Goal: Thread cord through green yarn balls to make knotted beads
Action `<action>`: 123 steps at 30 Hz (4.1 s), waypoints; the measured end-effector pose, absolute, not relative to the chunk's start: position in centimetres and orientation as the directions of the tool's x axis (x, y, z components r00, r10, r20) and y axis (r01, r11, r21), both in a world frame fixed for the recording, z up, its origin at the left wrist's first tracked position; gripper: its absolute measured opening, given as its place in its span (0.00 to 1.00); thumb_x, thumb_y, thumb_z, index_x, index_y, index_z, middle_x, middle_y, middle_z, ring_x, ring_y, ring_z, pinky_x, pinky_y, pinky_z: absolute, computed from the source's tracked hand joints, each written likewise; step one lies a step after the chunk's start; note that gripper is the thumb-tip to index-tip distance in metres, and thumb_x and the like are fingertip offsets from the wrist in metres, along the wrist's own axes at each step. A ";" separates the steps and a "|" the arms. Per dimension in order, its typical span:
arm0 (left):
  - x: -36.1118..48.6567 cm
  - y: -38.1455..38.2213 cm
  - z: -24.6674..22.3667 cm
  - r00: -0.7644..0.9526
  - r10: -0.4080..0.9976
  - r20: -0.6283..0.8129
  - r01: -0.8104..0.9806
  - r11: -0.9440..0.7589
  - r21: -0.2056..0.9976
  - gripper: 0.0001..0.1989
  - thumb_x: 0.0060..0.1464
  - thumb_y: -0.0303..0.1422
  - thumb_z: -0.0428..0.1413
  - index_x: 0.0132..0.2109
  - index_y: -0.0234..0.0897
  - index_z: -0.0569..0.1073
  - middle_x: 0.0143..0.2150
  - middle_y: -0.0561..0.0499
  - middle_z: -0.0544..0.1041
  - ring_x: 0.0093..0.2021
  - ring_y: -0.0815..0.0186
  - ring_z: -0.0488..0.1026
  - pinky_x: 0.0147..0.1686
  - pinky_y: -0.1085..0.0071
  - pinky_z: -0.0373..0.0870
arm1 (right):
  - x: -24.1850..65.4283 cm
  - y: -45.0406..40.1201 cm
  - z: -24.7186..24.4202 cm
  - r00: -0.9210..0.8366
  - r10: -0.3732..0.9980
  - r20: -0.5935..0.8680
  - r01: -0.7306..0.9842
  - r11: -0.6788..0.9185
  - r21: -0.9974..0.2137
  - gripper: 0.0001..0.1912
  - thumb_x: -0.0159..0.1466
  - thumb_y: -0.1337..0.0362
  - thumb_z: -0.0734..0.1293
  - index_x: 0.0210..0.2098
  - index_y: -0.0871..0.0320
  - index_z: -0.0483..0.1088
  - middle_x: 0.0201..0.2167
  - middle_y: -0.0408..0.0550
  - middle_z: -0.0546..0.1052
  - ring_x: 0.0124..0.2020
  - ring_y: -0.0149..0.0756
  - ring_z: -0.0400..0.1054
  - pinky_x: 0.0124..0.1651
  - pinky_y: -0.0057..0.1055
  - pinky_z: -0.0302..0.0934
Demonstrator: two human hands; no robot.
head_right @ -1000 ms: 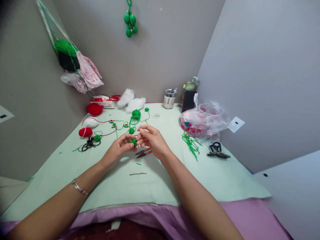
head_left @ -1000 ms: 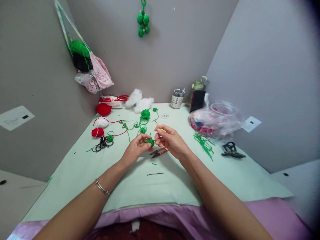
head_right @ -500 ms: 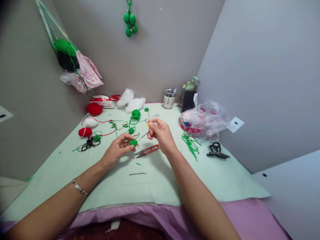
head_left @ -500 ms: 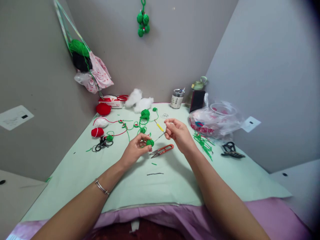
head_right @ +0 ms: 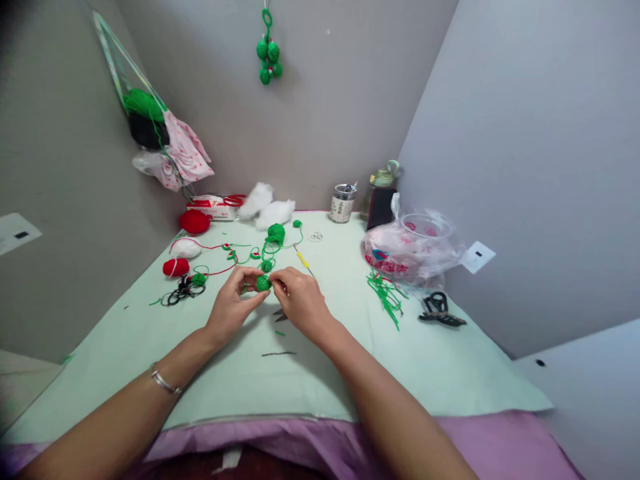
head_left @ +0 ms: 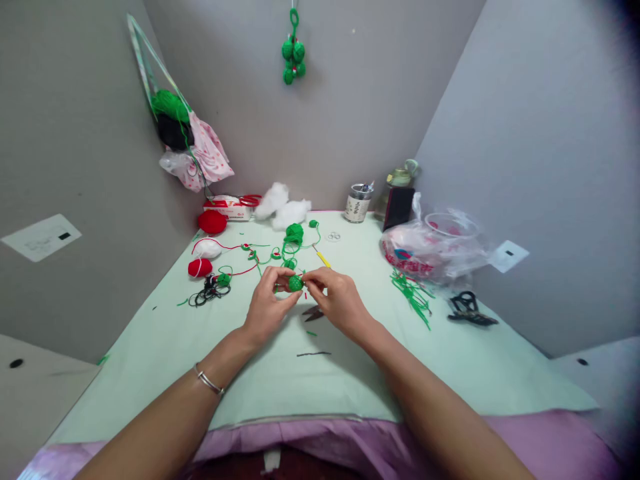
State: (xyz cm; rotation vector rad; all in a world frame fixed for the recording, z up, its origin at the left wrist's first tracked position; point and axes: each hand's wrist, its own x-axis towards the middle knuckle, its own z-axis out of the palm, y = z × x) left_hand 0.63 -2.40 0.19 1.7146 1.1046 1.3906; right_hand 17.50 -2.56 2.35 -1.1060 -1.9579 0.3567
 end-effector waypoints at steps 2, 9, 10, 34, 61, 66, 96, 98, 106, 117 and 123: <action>0.5 -2.3 -0.3 0.086 0.885 0.457 0.252 -0.463 0.850 0.13 0.51 0.28 0.61 0.44 0.39 0.70 0.41 0.50 0.70 0.40 0.64 0.73 0.44 0.64 0.72 | 17.4 -2.5 2.2 -0.277 0.810 0.518 0.594 0.568 -0.570 0.07 0.64 0.72 0.65 0.38 0.58 0.75 0.34 0.48 0.79 0.32 0.33 0.72 0.38 0.28 0.62; 0.2 -2.3 -0.9 0.156 0.820 0.550 0.396 -0.562 0.726 0.10 0.54 0.27 0.59 0.44 0.38 0.69 0.41 0.51 0.68 0.40 0.65 0.72 0.44 0.65 0.73 | 17.2 -2.8 2.2 -0.304 0.850 0.431 0.752 0.492 -0.440 0.08 0.66 0.72 0.64 0.36 0.58 0.75 0.35 0.49 0.79 0.35 0.36 0.72 0.37 0.29 0.58; 0.2 -2.4 -0.9 0.171 0.809 0.562 0.415 -0.577 0.704 0.10 0.55 0.26 0.58 0.44 0.38 0.69 0.41 0.51 0.68 0.40 0.65 0.72 0.43 0.65 0.73 | 17.1 -2.8 2.2 -0.307 0.854 0.420 0.761 0.485 -0.431 0.08 0.66 0.72 0.63 0.36 0.58 0.75 0.35 0.49 0.79 0.34 0.35 0.71 0.36 0.28 0.57; 0.2 -2.1 1.3 0.197 0.961 0.194 -0.027 -0.193 0.981 0.16 0.50 0.35 0.64 0.46 0.36 0.73 0.43 0.48 0.75 0.41 0.63 0.74 0.45 0.66 0.69 | 18.9 -2.2 5.1 -0.186 0.963 0.196 -0.276 0.140 -0.951 0.17 0.59 0.58 0.73 0.45 0.58 0.73 0.31 0.46 0.79 0.29 0.32 0.73 0.37 0.32 0.67; -0.1 -2.0 1.3 0.315 0.939 0.140 -0.184 -0.085 0.979 0.14 0.54 0.37 0.63 0.47 0.41 0.75 0.44 0.49 0.77 0.45 0.62 0.74 0.51 0.63 0.68 | 19.0 -2.6 6.1 -0.171 0.972 0.163 -0.381 0.088 -0.921 0.14 0.58 0.56 0.73 0.34 0.58 0.67 0.19 0.36 0.68 0.21 0.27 0.66 0.26 0.25 0.59; -0.1 -1.7 0.9 0.286 0.946 0.155 -0.195 -0.101 0.976 0.15 0.51 0.34 0.65 0.46 0.38 0.75 0.43 0.48 0.78 0.46 0.63 0.73 0.50 0.66 0.67 | 18.8 -2.7 5.8 -0.194 0.966 0.171 -0.378 0.087 -0.922 0.13 0.59 0.57 0.73 0.33 0.58 0.67 0.19 0.36 0.68 0.23 0.28 0.68 0.31 0.26 0.62; -0.5 -1.4 1.8 0.131 0.986 0.104 -0.328 -0.056 0.943 0.17 0.46 0.34 0.67 0.43 0.37 0.75 0.42 0.50 0.76 0.46 0.62 0.74 0.55 0.60 0.66 | 17.1 -3.6 4.3 -0.197 0.972 0.126 0.259 0.175 -0.950 0.09 0.59 0.60 0.67 0.29 0.59 0.73 0.21 0.41 0.68 0.24 0.30 0.60 0.26 0.27 0.55; -0.5 -1.3 1.8 0.130 0.986 0.100 -0.326 -0.053 0.944 0.16 0.46 0.33 0.67 0.43 0.37 0.75 0.41 0.51 0.76 0.45 0.62 0.74 0.54 0.60 0.66 | 17.1 -3.6 4.3 -0.194 0.974 0.121 0.277 0.172 -0.945 0.08 0.59 0.60 0.67 0.29 0.59 0.73 0.21 0.41 0.69 0.23 0.30 0.60 0.26 0.27 0.54; -0.4 -1.4 1.6 0.119 0.988 0.098 -0.339 -0.052 0.939 0.17 0.45 0.33 0.68 0.42 0.37 0.74 0.41 0.51 0.76 0.45 0.64 0.74 0.56 0.60 0.65 | 16.7 -3.7 4.2 -0.177 0.977 0.121 0.271 0.166 -0.948 0.06 0.59 0.63 0.65 0.28 0.59 0.71 0.20 0.40 0.67 0.22 0.29 0.58 0.26 0.27 0.51; -0.5 -1.6 1.7 0.243 0.969 0.035 -0.472 0.087 0.878 0.12 0.50 0.32 0.66 0.40 0.37 0.72 0.36 0.54 0.78 0.39 0.69 0.75 0.53 0.64 0.70 | 16.4 -3.3 3.2 -0.231 0.953 0.197 0.171 0.239 -0.956 0.05 0.60 0.63 0.65 0.31 0.58 0.70 0.22 0.39 0.68 0.24 0.29 0.61 0.28 0.27 0.55; -0.1 -1.9 1.3 0.171 0.982 0.075 -0.352 -0.010 0.936 0.14 0.48 0.33 0.67 0.39 0.37 0.72 0.37 0.53 0.75 0.41 0.67 0.73 0.48 0.66 0.69 | 16.1 -3.0 2.6 -0.149 0.971 0.185 0.173 0.210 -0.962 0.06 0.60 0.63 0.66 0.29 0.59 0.70 0.21 0.40 0.69 0.22 0.28 0.62 0.26 0.26 0.56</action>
